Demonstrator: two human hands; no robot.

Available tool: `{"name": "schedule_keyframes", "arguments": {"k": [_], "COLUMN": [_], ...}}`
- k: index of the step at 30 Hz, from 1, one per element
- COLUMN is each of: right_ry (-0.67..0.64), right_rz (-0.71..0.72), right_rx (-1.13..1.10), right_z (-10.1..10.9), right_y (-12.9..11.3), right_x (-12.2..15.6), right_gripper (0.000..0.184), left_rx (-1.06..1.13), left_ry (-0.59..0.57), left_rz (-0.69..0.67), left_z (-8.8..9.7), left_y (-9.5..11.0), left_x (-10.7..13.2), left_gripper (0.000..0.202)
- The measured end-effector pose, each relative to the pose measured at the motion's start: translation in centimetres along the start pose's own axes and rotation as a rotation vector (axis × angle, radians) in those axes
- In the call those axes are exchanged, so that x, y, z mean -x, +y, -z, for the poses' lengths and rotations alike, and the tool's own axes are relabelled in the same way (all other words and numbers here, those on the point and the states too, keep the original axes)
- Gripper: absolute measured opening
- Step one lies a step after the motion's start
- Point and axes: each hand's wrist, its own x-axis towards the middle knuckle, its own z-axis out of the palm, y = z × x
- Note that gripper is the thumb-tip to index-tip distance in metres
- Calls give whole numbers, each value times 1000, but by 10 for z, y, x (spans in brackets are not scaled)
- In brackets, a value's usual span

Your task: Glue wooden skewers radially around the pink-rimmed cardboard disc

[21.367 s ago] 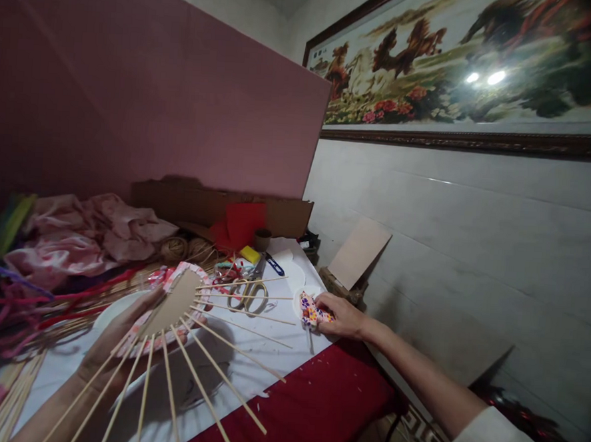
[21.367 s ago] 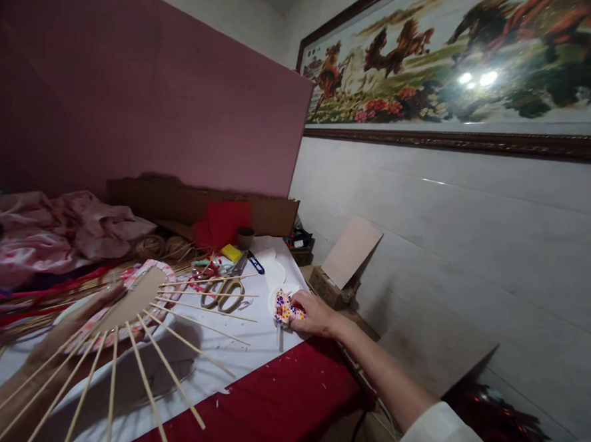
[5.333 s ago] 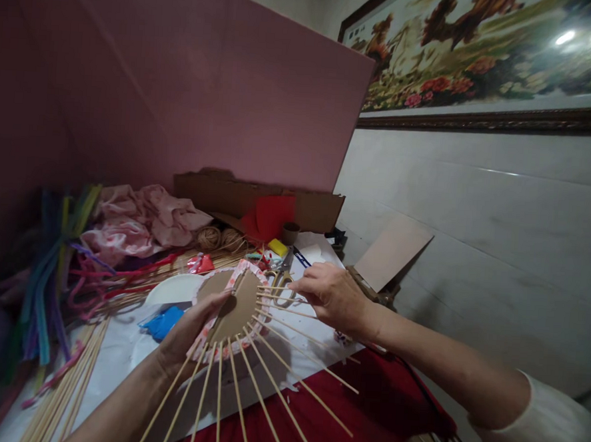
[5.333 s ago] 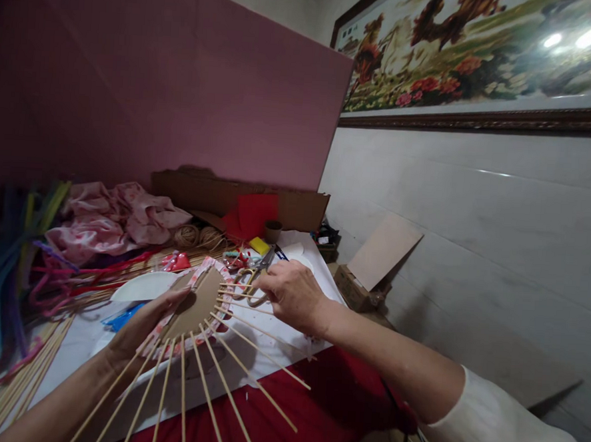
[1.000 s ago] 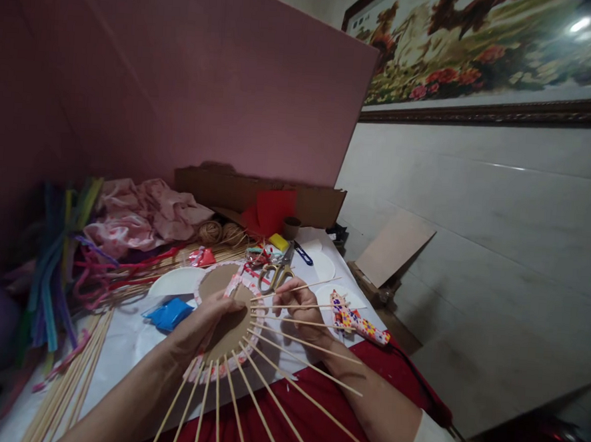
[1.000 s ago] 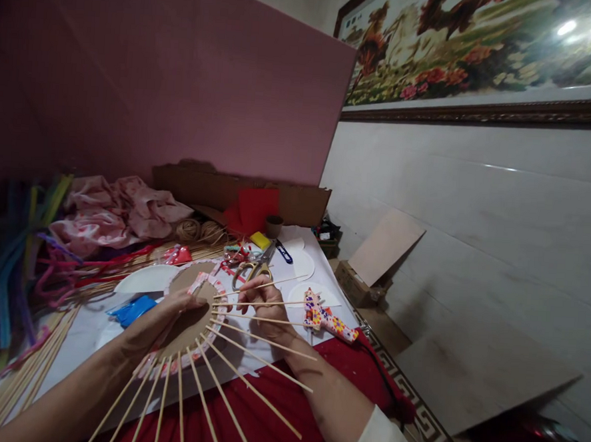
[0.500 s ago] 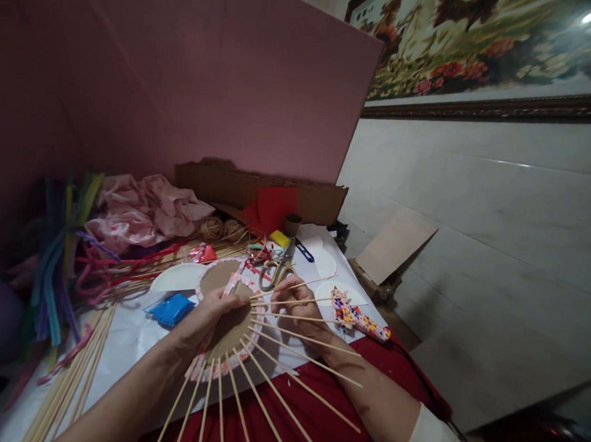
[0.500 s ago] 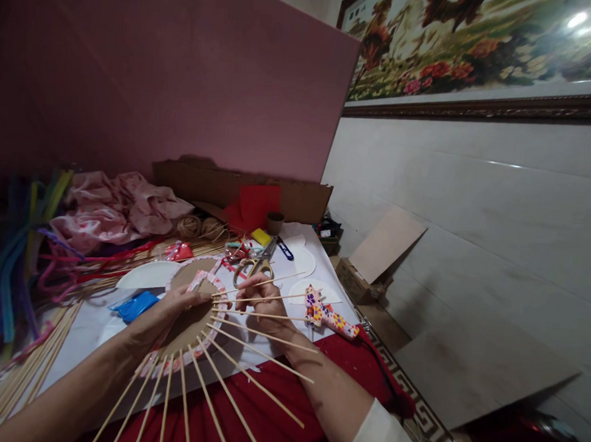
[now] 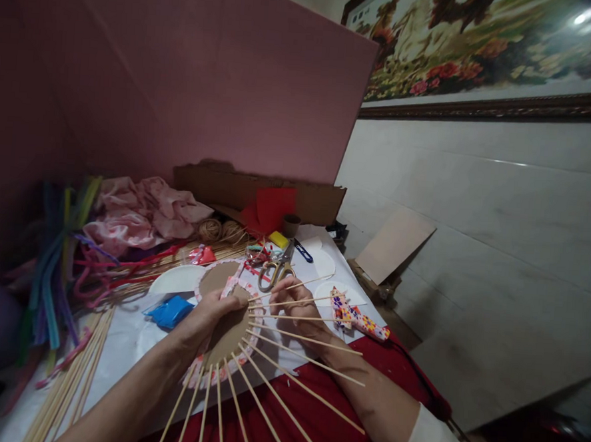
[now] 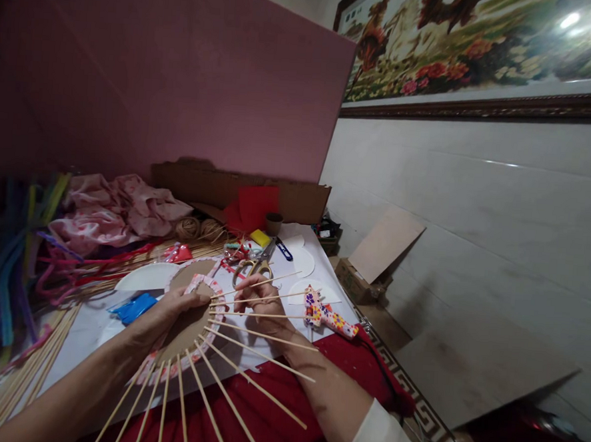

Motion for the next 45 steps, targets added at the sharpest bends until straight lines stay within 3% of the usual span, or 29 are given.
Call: {"name": "schedule_keyframes", "arguments": {"k": [6, 10, 15, 20, 23, 38, 45], "right_ry": [-46, 14, 40, 27, -25, 21, -55], "right_rz": [18, -12, -48, -95, -117, -114, -133], "right_rx": [131, 18, -75, -178, -289, -228, -268], "right_z": [7, -1, -18, -25, -24, -27, -27], "right_y": [-5, -11, -8, 30, 52, 61, 60], "right_x": [16, 12, -28, -74, -87, -85, -86], "right_gripper": [33, 29, 33, 30, 25, 18, 17], "left_rx": [-7, 21, 26, 3, 16, 19, 32], "left_ry": [-1, 38, 67, 139, 143, 197, 191], "left_rz": [-6, -11, 2, -37, -73, -154, -162], "left_z": [0, 3, 6, 7, 10, 7, 5], "left_y": [0, 1, 7, 10, 7, 5, 5], "left_x": [1, 0, -2, -2, -4, 0, 1], "left_gripper": [21, 21, 22, 20, 22, 22, 19]}}
